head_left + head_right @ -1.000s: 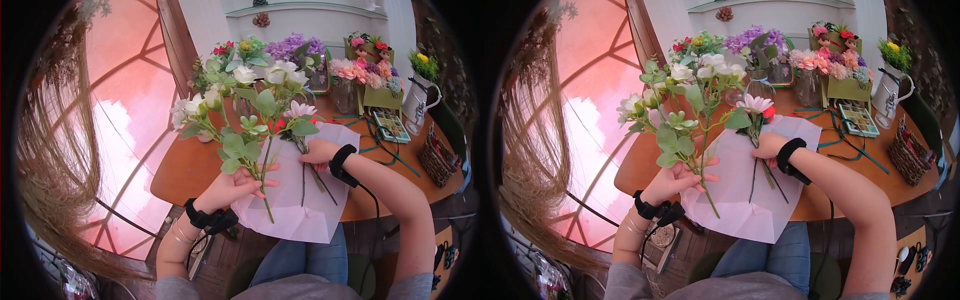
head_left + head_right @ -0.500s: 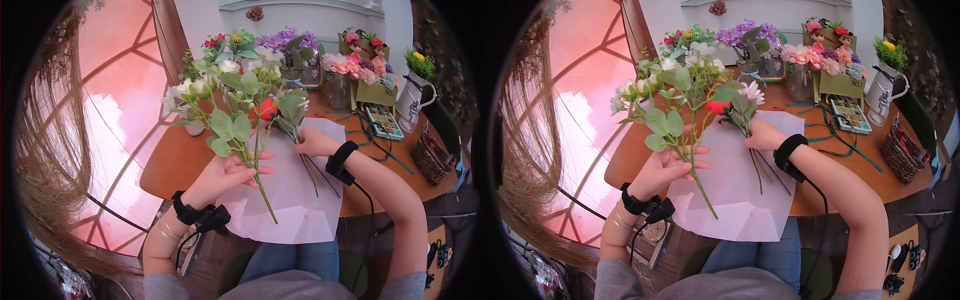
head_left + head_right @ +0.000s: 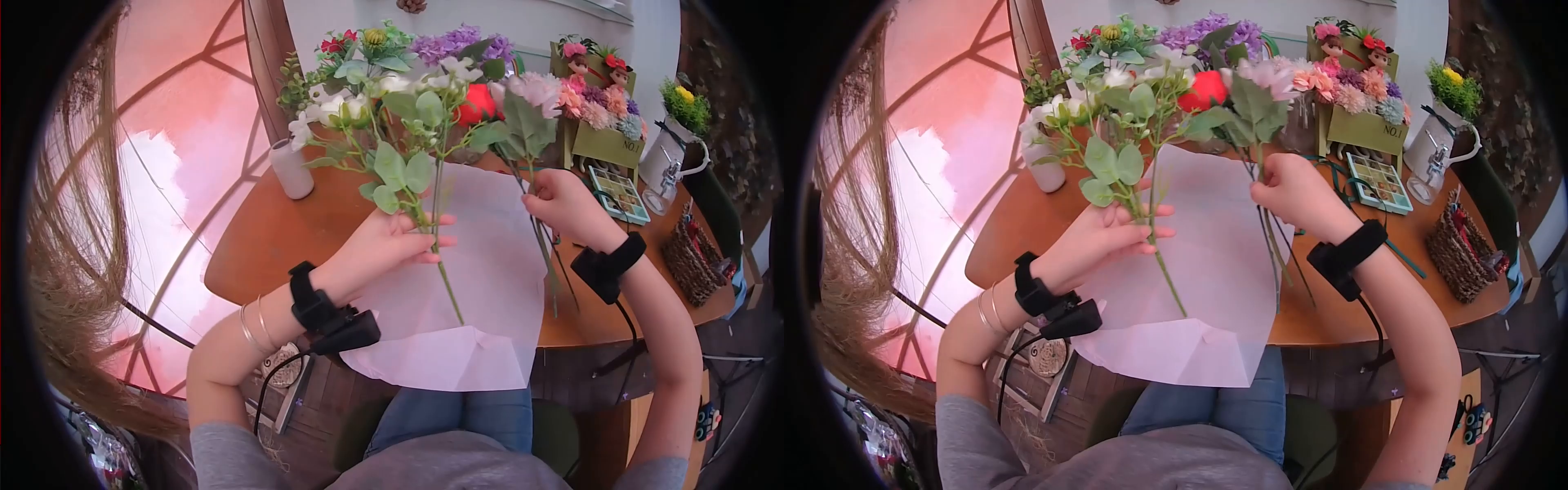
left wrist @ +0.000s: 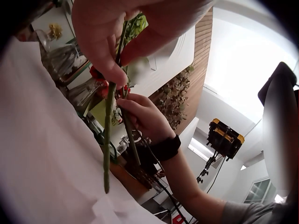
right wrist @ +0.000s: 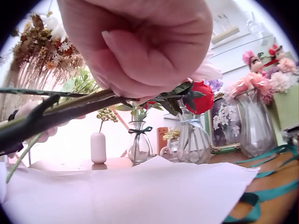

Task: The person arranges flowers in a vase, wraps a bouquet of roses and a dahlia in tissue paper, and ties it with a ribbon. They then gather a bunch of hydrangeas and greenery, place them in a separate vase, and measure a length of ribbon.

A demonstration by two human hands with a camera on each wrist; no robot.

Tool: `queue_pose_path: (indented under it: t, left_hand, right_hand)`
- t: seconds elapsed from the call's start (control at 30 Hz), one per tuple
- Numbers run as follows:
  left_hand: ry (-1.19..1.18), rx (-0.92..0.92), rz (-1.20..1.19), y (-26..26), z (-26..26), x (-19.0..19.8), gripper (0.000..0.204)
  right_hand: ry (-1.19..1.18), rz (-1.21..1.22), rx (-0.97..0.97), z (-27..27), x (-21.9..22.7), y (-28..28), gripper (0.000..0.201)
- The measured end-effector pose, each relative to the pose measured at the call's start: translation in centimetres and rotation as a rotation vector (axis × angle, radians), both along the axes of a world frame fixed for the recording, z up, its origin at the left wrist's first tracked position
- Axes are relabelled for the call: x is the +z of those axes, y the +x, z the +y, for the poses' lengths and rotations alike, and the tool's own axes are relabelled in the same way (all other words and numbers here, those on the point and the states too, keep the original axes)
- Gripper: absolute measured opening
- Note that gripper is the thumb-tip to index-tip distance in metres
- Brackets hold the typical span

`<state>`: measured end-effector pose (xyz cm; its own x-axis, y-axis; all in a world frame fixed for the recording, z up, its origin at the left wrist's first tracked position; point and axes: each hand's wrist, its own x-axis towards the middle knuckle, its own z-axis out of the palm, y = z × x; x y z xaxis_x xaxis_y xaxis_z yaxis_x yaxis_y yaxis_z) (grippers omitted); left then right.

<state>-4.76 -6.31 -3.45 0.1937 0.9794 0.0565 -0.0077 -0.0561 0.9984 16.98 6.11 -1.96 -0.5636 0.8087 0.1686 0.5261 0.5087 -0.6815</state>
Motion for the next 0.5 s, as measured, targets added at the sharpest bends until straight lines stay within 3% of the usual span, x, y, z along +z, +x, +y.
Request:
queue_pose_path:
  t: [0.13,0.37,0.5]
  left_hand:
    - [0.056,0.024,-0.291,1.6,2.4,-0.9,0.047]
    - [-0.099,0.073,-0.346,2.0,5.7,-2.7,0.042]
    - [-0.256,0.078,-0.285,1.3,7.3,-4.0,0.039]
  right_hand:
    - [-0.050,-0.024,-0.081,0.1,0.1,2.8,0.018]
    - [-0.126,0.049,-0.161,-0.1,-0.1,6.9,0.021]
    - [-0.038,0.060,-0.147,-1.3,-0.7,7.6,0.023]
